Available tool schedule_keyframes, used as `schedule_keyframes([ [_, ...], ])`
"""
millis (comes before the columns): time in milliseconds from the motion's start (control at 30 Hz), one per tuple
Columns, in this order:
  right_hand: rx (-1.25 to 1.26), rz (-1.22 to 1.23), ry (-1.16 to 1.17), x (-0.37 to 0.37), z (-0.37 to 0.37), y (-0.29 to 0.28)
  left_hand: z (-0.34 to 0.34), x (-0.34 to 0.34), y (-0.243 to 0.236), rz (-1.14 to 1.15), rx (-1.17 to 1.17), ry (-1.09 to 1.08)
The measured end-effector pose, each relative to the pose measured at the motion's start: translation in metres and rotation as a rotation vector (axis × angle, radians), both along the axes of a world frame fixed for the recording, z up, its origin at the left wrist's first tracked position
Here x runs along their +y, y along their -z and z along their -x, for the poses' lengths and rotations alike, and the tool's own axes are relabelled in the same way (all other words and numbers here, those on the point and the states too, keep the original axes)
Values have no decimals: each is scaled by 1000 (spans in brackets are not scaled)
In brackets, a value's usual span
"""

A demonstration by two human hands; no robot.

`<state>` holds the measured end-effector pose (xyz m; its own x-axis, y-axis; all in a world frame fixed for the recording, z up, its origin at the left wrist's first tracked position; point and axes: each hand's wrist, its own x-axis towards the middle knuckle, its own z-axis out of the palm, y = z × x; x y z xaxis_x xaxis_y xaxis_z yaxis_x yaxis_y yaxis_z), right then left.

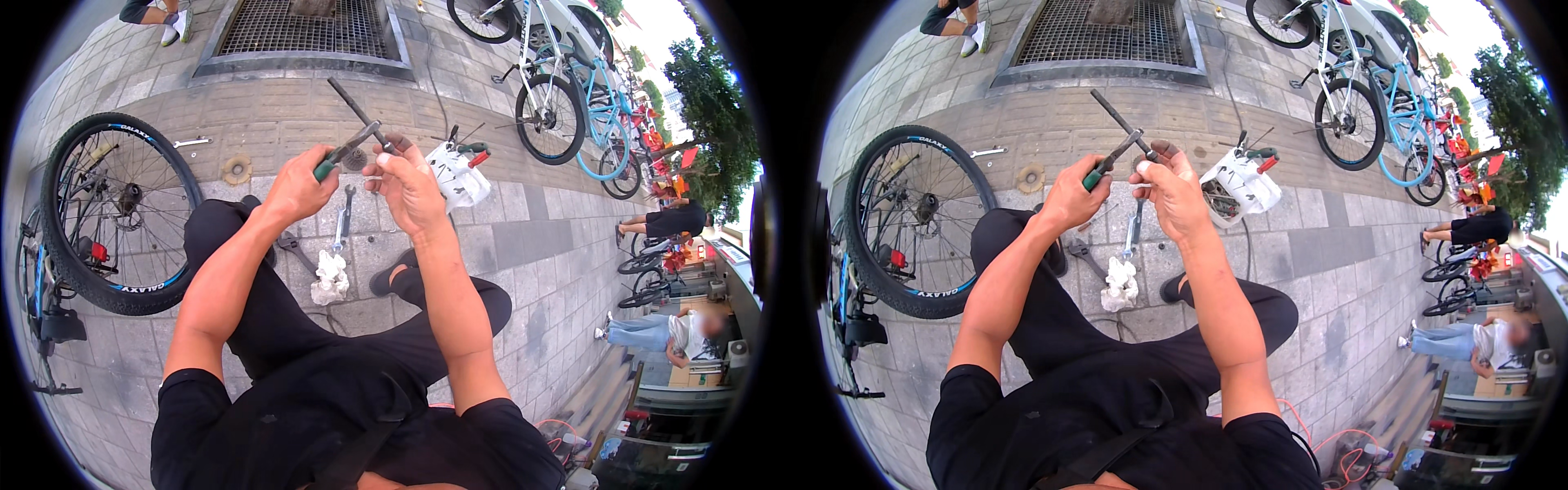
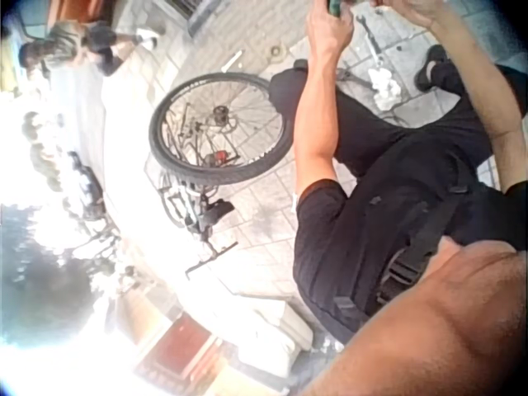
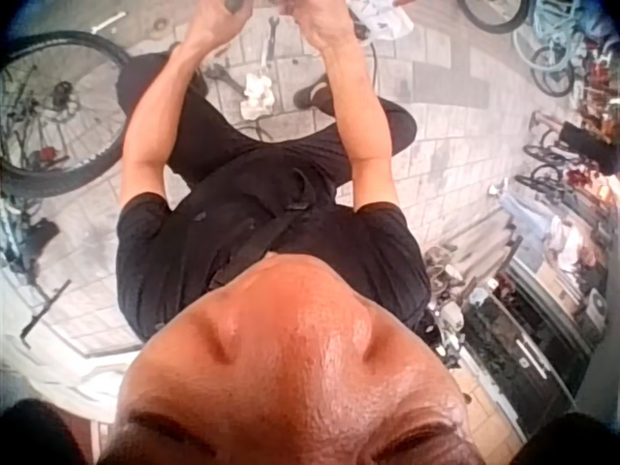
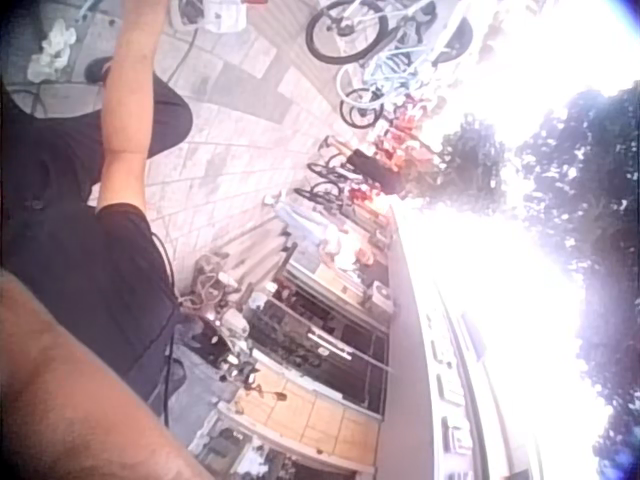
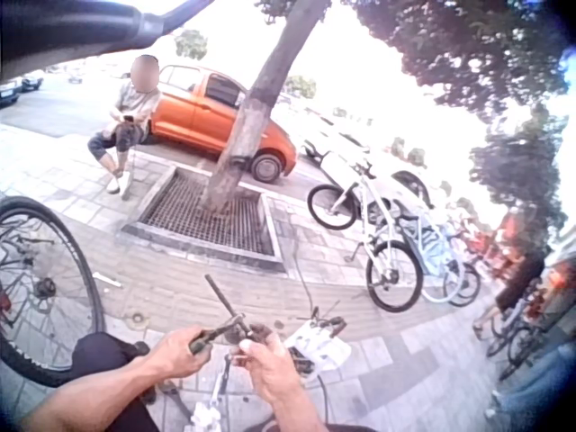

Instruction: The person sits on the sidewalk and cleans a bicycle cable with a cloth. They then use pliers to grip and adjust the cable housing, repeatedly manipulating the tool and wiping the cable.

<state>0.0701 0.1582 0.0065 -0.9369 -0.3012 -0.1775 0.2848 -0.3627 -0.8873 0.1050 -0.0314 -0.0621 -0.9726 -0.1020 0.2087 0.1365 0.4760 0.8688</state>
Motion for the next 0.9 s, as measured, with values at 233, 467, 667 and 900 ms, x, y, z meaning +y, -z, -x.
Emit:
schedule_keyframes([
  [233, -139, -29, -144, 11, 15, 9, 2, 0, 6, 27, 45, -3],
  [467, -84, 21, -117, 11, 14, 8, 2, 1, 6, 17, 46, -4],
  [667, -110, 9, -13, 8, 7, -2, 3, 3, 8, 16, 76, -24],
  [900, -150, 120, -224, 21, 20, 17, 3, 5, 9, 68, 96, -25],
])
